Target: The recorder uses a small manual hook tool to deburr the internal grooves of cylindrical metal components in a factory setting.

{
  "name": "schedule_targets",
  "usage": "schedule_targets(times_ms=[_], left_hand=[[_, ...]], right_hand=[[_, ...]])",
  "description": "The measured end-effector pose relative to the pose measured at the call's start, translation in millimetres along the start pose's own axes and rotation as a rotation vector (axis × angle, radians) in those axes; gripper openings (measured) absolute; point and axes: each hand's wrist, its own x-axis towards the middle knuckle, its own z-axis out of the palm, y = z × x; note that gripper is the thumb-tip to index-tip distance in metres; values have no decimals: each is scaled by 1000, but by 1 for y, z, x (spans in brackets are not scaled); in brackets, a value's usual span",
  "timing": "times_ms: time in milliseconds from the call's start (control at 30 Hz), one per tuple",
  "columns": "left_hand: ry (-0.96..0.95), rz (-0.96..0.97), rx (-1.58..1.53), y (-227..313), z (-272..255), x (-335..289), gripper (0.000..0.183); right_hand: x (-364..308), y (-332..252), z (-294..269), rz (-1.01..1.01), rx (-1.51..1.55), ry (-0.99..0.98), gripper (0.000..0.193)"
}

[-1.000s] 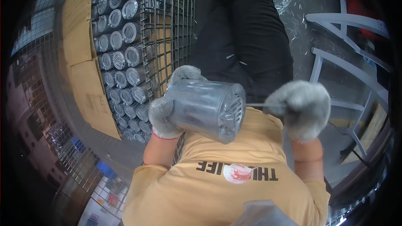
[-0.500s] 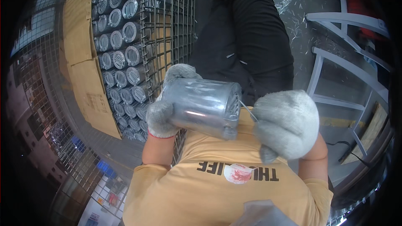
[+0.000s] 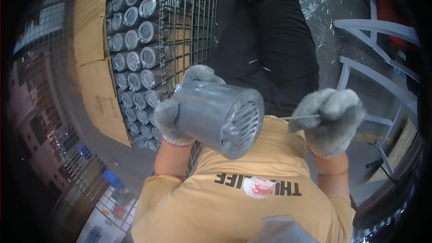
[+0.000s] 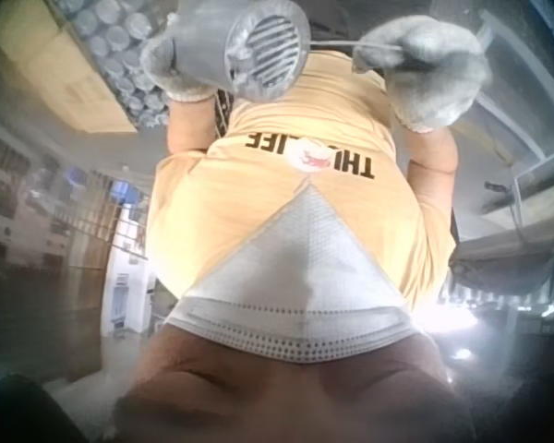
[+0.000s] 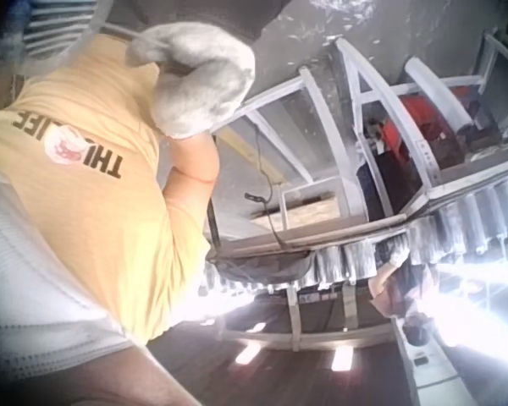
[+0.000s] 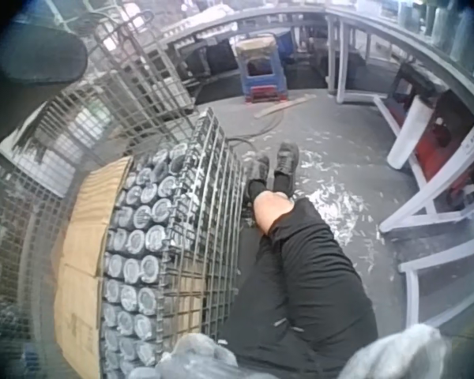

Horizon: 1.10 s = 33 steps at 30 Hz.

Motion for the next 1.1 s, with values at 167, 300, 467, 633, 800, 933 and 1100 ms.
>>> schedule_targets(times_ms=[167, 300, 467, 633, 800, 933, 1100], left_hand=[[102, -15, 42, 0, -3, -2, 90], [237, 33, 243, 2, 1, -2, 95], [206, 4, 224, 2, 3, -1, 93], [121, 27, 193, -4, 1, 0, 94], [76, 42, 127, 4, -6, -5, 95], [145, 82, 211, 2, -2, -4, 98], [240, 110, 203, 2, 15, -2, 98]], right_hand=[[-2, 24, -27, -165, 233, -466, 28], [-10, -12, -36, -305, -541, -640, 45], [-3, -8, -30, -278, -562, -538, 29], [6, 37, -15, -161, 451, -381, 23], [-26, 15, -38, 96, 351, -41, 25], [-31, 13, -24, 110, 94, 24, 28], [-12, 5, -11, -57, -111, -171, 11]])
